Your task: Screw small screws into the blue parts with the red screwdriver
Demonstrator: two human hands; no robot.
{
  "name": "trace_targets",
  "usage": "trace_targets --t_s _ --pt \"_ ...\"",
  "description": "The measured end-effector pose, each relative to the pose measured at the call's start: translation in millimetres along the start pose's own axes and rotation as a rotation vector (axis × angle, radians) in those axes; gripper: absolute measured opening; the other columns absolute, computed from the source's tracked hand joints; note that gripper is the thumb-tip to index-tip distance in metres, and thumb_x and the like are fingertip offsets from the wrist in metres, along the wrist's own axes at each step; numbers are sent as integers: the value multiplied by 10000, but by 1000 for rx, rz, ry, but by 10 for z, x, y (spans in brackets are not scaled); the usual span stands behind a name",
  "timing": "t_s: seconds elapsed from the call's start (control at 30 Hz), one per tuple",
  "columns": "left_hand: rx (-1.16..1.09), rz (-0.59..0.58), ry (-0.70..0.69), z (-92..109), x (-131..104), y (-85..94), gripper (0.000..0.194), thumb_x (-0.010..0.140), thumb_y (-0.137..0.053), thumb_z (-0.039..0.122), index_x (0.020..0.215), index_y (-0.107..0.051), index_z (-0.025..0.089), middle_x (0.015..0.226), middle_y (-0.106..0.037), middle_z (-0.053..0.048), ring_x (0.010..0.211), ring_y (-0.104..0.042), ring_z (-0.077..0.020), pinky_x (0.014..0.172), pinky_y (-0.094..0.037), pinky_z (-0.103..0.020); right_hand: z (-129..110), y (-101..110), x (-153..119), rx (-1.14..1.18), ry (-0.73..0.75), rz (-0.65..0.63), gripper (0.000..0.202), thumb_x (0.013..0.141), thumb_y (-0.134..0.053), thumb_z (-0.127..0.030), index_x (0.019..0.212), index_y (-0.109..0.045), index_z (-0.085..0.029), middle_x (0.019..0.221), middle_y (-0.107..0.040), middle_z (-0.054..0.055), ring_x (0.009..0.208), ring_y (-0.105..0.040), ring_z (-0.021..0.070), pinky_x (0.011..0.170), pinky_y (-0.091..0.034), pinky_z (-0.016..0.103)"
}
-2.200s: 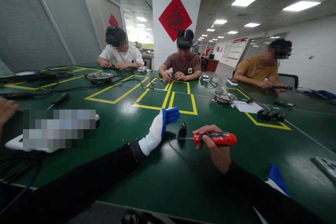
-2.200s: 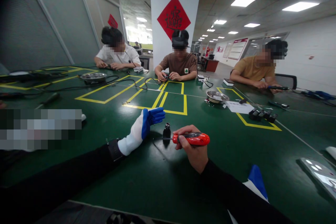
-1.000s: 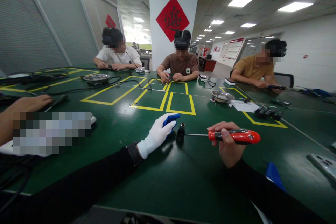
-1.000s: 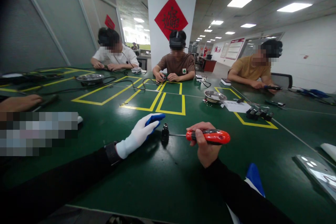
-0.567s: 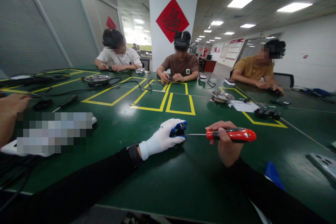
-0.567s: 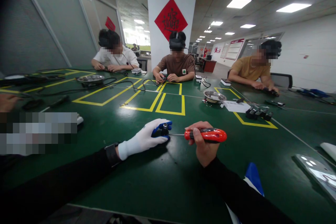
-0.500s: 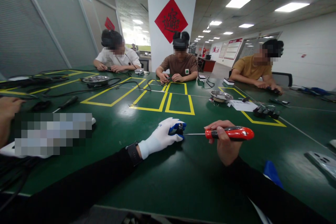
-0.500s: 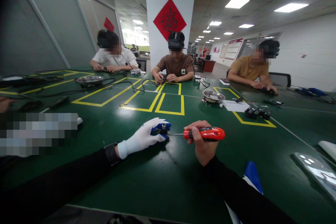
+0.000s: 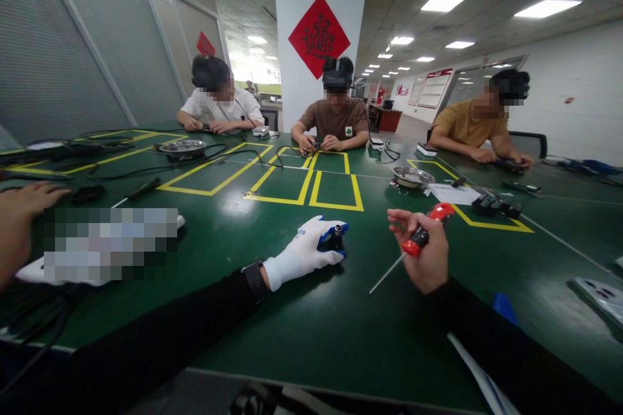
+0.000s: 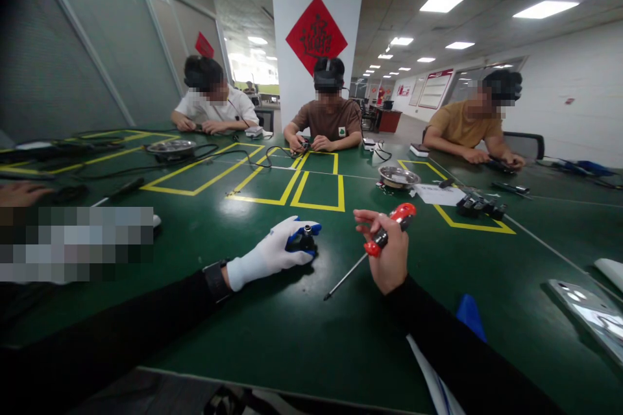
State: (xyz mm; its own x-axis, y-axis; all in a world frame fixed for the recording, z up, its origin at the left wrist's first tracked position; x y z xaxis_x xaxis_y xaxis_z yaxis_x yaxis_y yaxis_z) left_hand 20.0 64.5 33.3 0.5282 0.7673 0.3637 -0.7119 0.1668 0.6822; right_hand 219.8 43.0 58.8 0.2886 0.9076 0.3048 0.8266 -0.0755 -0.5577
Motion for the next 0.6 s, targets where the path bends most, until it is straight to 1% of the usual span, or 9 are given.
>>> trace_targets --t_s 0.1,0.17,0.23,0.3,0.37,0.43,0.5,0.57,0.6 --pt "151 3 -61 -11 -8 -37 830 649 -734 494 1372 -425 228 1381 -493 -79 1318 -391 -281 1172 -119 -470 279 -57 -4 166 -402 -67 202 820 -572 -213 631 -527 -157 551 -559 -39 423 -482 35 416 -414 133" --pt "184 15 -64 -18 -13 -44 913 635 -733 531 1410 -366 218 1423 -441 -92 1348 -346 -285 1177 -109 -460 344 -92 -21 226 -518 -119 139 846 -556 -208 717 -555 -157 456 -415 -96 315 -319 18 317 -302 121" --pt "180 34 -54 -17 -18 -32 940 630 -733 539 1421 -344 212 1444 -410 -101 1363 -315 -299 1174 -121 -469 365 -87 -24 224 -562 -134 92 852 -517 -204 831 -584 -144 493 -438 -79 348 -379 39 344 -370 143" --pt "121 50 -35 -24 -23 -12 970 617 -744 531 1431 -324 209 1457 -386 -112 1364 -308 -314 1160 -179 -479 379 -55 -20 195 -588 -112 154 837 -494 -174 947 -587 -121 627 -548 -15 482 -523 77 473 -501 195" --pt "12 78 -15 -50 -20 15 1001 609 -757 512 1443 -296 205 1469 -359 -126 1356 -320 -320 1138 -242 -480 390 -40 -17 160 -612 -110 195 841 -503 -161 1016 -579 -118 762 -603 28 589 -582 92 571 -549 220" --pt "-130 125 -14 -79 -6 50 1035 602 -771 497 1454 -267 197 1478 -342 -142 1343 -348 -322 1118 -288 -478 397 -65 -24 146 -637 -158 180 869 -528 -211 1023 -581 -136 727 -578 -4 503 -521 61 463 -497 161" --pt "-285 200 -66 -78 12 117 1045 601 -766 528 1450 -270 175 1476 -344 -161 1330 -373 -329 1112 -302 -478 400 -121 -48 145 -662 -243 211 897 -517 -312 1015 -588 -152 591 -469 -63 373 -358 40 310 -342 123" --pt "-460 302 -149 -61 14 223 930 698 -639 626 1431 -310 157 1475 -353 -163 1328 -387 -313 1112 -315 -458 381 -166 -66 138 -647 -309 264 916 -464 -362 1027 -592 -159 538 -378 -84 349 -268 52 275 -257 136" --pt "-542 353 -174 -68 7 279 839 773 -513 667 1413 -346 151 1470 -366 -156 1328 -394 -296 1114 -319 -446 363 -173 -62 127 -619 -318 275 919 -442 -358 1040 -592 -162 548 -384 -77 366 -291 64 296 -291 152"
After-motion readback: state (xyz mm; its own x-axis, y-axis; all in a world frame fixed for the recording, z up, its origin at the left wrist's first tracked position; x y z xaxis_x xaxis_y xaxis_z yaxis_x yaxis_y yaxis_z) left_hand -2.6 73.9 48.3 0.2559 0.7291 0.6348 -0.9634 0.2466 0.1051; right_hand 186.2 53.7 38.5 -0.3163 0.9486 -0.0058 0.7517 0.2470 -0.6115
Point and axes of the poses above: each hand's wrist, its own x-axis towards the middle knuckle, its own y-axis out of the back of the hand, z = x × y, the point moved 8 cm from there along x, towards the middle knuckle
